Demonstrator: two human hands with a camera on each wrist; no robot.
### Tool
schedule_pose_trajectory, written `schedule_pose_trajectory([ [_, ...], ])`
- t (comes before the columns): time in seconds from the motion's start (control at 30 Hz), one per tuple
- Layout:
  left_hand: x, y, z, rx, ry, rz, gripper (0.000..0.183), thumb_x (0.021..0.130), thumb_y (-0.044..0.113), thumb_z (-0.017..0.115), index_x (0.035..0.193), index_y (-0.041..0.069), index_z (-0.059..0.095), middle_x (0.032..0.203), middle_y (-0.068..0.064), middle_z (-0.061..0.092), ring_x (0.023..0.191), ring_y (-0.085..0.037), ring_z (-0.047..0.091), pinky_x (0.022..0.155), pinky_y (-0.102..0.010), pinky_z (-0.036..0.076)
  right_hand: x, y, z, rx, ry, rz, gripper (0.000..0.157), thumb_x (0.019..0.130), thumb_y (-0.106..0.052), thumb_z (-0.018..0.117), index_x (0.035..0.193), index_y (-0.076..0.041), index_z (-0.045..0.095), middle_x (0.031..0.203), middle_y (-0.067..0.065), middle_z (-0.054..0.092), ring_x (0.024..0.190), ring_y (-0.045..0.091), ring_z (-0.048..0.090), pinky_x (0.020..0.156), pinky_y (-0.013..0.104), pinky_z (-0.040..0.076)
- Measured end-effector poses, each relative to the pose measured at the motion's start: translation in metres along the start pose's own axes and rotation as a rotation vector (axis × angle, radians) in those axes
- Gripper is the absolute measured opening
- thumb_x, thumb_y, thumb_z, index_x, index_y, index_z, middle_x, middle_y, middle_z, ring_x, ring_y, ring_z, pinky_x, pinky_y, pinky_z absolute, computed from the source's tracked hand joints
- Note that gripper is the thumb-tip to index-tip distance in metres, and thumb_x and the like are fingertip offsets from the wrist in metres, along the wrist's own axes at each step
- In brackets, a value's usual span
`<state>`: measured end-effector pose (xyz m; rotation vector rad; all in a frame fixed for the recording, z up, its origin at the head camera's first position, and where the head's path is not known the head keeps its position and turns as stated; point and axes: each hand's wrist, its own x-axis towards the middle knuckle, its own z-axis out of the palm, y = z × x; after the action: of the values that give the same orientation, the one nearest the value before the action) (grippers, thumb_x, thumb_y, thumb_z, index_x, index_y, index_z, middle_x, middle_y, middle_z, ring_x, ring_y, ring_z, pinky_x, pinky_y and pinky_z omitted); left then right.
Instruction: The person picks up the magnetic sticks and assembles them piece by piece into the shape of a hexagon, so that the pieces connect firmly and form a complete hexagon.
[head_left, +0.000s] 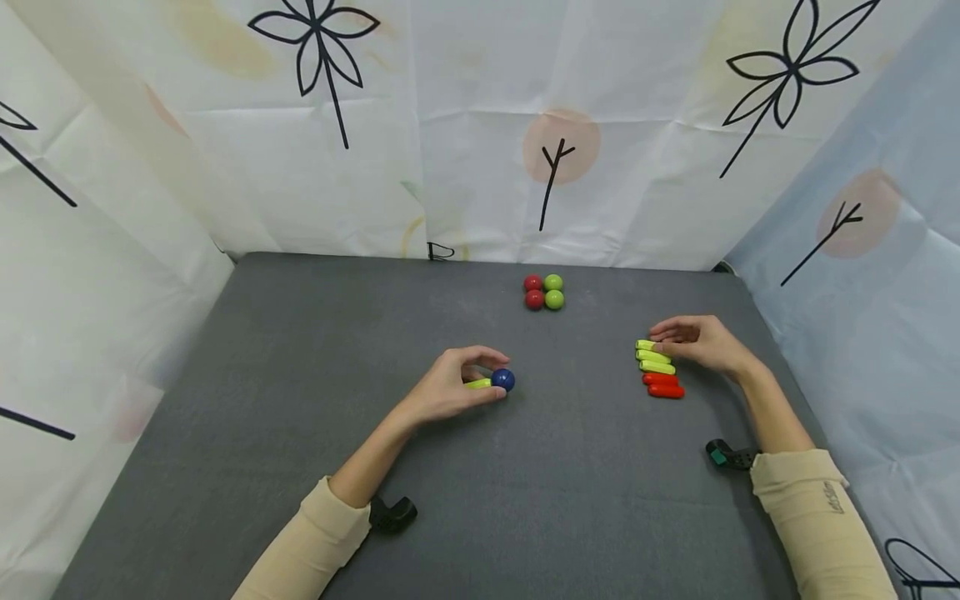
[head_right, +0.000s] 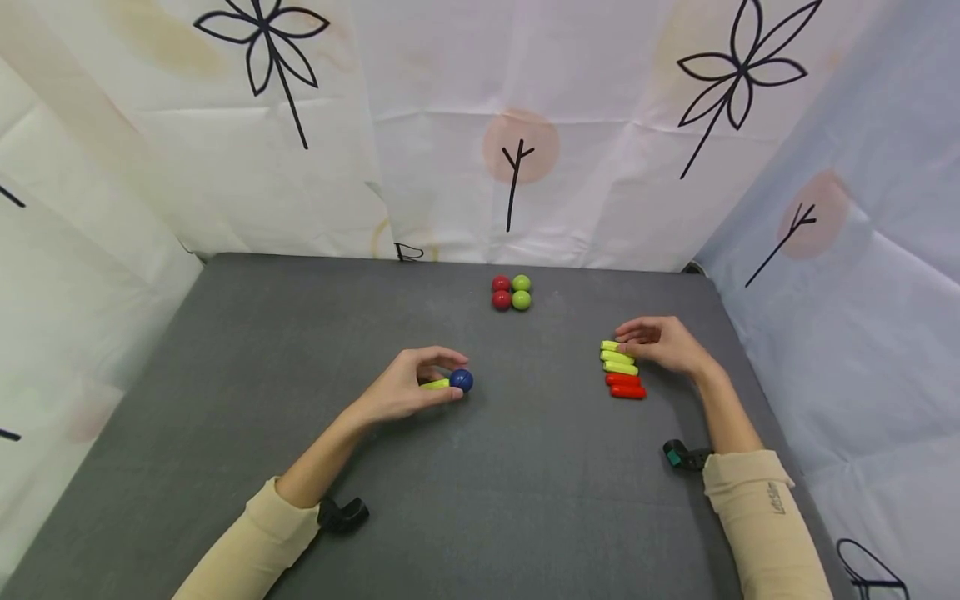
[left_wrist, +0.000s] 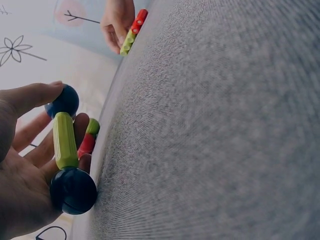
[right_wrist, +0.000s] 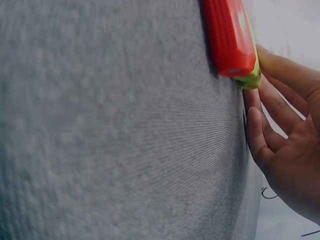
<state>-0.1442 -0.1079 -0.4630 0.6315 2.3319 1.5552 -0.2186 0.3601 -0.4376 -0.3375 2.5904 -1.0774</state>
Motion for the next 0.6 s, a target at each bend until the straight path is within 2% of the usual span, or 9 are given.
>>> schedule_pose_trajectory([
  [0.13, 0.0, 0.0, 0.0, 0.011, 0.0, 0.013, 0.048, 0.095, 0.02, 0.085, 0.14, 0.009, 0.07, 0.132, -0.009, 0.077, 0.1, -0.015, 0.076, 0.09, -0.03, 0.06, 0.0, 0.001, 0.0, -0.037, 0.02, -0.045, 0.036, 0.104, -0.019, 0.076, 0.133, 0.001, 0.072, 0.124, 0.024, 0.077, 0.094, -0.004, 0.069, 0.08, 0.02, 0.058],
  [0.37, 0.0, 0.002, 0.002, -0.004, 0.014, 0.026, 0.048, 0.094, 0.019, 0.087, 0.138, 0.007, 0.071, 0.129, -0.01, 0.077, 0.096, -0.016, 0.075, 0.086, -0.028, 0.059, 0.0, -0.01, 0.005, -0.025, 0.118, -0.113, 0.03, 0.102, -0.013, 0.077, 0.126, 0.004, 0.074, 0.117, 0.025, 0.078, 0.09, -0.008, 0.069, 0.077, 0.015, 0.057],
  [0.6, 0.001, 0.003, 0.003, 0.013, 0.013, 0.004, 0.048, 0.094, 0.017, 0.086, 0.138, 0.008, 0.071, 0.131, -0.009, 0.076, 0.099, -0.015, 0.076, 0.087, -0.026, 0.058, -0.001, -0.028, 0.015, 0.023, 0.128, -0.136, 0.029, 0.101, -0.012, 0.079, 0.125, 0.003, 0.075, 0.117, 0.025, 0.079, 0.091, -0.007, 0.073, 0.077, 0.018, 0.06],
])
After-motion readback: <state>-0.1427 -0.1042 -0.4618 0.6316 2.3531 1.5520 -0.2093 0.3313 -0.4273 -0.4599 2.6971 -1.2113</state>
